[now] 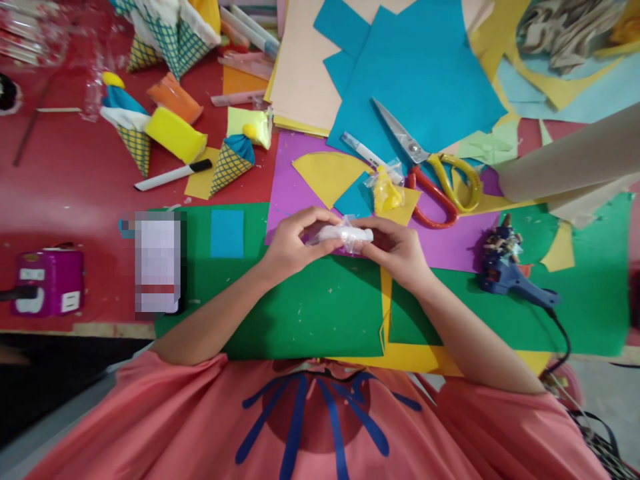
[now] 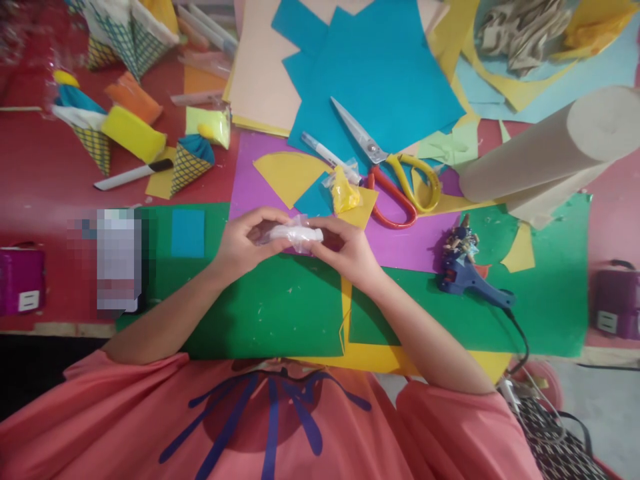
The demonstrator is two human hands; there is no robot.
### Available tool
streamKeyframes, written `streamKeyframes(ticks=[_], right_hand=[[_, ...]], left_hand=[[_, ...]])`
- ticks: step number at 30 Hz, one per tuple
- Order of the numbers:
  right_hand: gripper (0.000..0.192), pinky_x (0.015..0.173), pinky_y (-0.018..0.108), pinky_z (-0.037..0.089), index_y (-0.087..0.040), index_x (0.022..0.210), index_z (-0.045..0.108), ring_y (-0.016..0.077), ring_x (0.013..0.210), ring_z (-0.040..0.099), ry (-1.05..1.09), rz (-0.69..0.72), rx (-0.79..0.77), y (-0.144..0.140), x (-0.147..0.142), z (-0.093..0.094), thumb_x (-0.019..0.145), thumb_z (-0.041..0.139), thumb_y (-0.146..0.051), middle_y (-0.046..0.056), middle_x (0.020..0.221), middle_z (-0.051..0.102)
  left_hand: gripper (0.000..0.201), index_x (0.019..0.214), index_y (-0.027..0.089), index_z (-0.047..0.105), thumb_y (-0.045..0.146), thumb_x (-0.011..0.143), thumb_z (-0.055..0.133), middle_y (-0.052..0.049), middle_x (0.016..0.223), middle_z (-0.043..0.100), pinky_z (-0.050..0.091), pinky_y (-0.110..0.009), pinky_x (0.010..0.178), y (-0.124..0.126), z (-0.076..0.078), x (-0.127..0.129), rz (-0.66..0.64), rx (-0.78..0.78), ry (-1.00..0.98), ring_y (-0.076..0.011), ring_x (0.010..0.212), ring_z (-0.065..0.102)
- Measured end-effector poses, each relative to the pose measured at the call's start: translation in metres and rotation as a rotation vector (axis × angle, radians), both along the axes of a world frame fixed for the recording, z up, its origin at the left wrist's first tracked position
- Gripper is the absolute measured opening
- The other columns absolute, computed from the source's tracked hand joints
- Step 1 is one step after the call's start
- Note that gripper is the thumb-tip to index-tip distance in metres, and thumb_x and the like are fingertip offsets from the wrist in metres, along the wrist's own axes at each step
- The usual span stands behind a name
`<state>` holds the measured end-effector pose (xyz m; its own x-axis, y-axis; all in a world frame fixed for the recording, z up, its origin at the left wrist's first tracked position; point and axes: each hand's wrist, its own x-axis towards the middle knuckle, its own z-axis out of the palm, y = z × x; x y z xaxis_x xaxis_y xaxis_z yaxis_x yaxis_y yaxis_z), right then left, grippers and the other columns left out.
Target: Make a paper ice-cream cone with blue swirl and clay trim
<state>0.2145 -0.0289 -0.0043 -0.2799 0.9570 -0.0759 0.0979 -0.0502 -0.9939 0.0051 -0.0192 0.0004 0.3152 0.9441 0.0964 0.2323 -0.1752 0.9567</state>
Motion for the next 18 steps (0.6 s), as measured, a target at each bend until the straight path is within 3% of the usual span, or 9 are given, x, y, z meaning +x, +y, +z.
streamKeyframes(ticks=[4,10,18], right_hand=[[0.036,0.074,0.030,0.056,-0.016,0.104,0.072,0.0186,0.087,0.070,0.013,0.053,-0.061,-0.0001,-0.0024,0.0050,0.074,0.078,-0.036,0.008,0.099,0.075],[0.032,0.071,0.029,0.054,-0.016,0.101,0.072,0.0179,0.083,0.068,-0.107,0.040,0.050,-0.0017,-0.0055,0.0060,0.075,0.077,-0.035,0.008,0.096,0.076],[0.017,0.068,0.027,0.051,-0.017,0.097,0.071,0.0157,0.078,0.067,-0.181,0.062,0.183,-0.0007,-0.0024,0.0040,0.082,0.068,-0.024,0.006,0.094,0.075]], left_hand=[[0.019,0.089,0.018,0.066,0.034,0.080,0.072,-0.003,0.089,0.072,0.051,-0.023,0.073,-0.0003,-0.0008,0.0022,-0.013,0.151,0.103,-0.0135,0.085,0.067],[0.013,0.089,0.019,0.067,0.029,0.082,0.071,-0.002,0.089,0.072,0.049,-0.020,0.069,-0.0018,-0.0017,0.0046,-0.031,0.272,0.133,-0.0113,0.081,0.066],[0.020,0.086,0.019,0.069,0.038,0.080,0.072,-0.002,0.085,0.072,0.049,-0.022,0.066,-0.0010,-0.0009,0.0057,-0.034,0.041,0.049,-0.0123,0.078,0.065]])
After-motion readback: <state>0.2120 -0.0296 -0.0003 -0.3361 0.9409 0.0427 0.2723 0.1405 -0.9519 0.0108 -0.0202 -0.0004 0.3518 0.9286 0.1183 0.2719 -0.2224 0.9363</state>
